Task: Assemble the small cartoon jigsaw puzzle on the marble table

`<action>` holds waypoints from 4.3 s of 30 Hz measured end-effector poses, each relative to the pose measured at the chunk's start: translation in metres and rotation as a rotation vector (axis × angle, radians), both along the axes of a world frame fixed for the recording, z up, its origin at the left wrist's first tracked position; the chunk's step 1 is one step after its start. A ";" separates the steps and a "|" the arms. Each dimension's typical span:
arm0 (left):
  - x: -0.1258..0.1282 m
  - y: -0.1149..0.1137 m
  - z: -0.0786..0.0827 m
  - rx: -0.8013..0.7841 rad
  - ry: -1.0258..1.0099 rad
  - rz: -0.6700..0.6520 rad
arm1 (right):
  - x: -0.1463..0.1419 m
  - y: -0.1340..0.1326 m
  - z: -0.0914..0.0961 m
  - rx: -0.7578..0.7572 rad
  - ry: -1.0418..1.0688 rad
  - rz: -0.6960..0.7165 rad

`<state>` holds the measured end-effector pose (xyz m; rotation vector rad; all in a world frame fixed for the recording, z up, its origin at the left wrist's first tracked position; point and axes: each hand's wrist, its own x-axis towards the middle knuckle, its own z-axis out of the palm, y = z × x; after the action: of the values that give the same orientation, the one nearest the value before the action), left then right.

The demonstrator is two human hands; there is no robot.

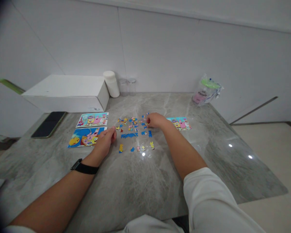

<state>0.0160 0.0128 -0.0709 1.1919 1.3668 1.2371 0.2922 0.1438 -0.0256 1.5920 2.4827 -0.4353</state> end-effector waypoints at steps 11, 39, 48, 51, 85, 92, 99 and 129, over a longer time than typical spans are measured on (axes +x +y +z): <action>0.002 0.000 0.002 -0.012 -0.018 0.014 | 0.020 0.012 0.003 -0.123 0.134 -0.075; 0.003 -0.001 0.002 0.103 0.047 -0.037 | -0.024 -0.020 0.016 -0.309 0.799 -0.072; 0.005 0.000 -0.002 0.135 0.020 -0.100 | -0.074 -0.059 0.006 -0.344 1.023 -0.033; 0.005 0.000 0.000 0.134 0.053 -0.086 | -0.074 -0.060 0.004 -0.371 1.039 -0.041; 0.006 0.000 -0.002 0.145 0.143 -0.084 | -0.075 -0.061 -0.007 -0.486 0.908 -0.004; 0.007 -0.001 -0.003 0.145 0.196 -0.134 | -0.074 -0.064 -0.001 -0.223 0.774 0.166; 0.010 -0.010 0.002 0.282 0.377 -0.159 | -0.052 -0.063 0.023 -0.167 0.747 0.142; 0.122 -0.087 0.022 0.540 1.302 -0.562 | 0.050 -0.100 -0.057 -0.008 1.027 -0.308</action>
<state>0.1381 -0.0743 -0.0491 2.8030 1.3250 0.3072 0.3422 0.0435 -0.0830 2.1038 2.7930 -1.6602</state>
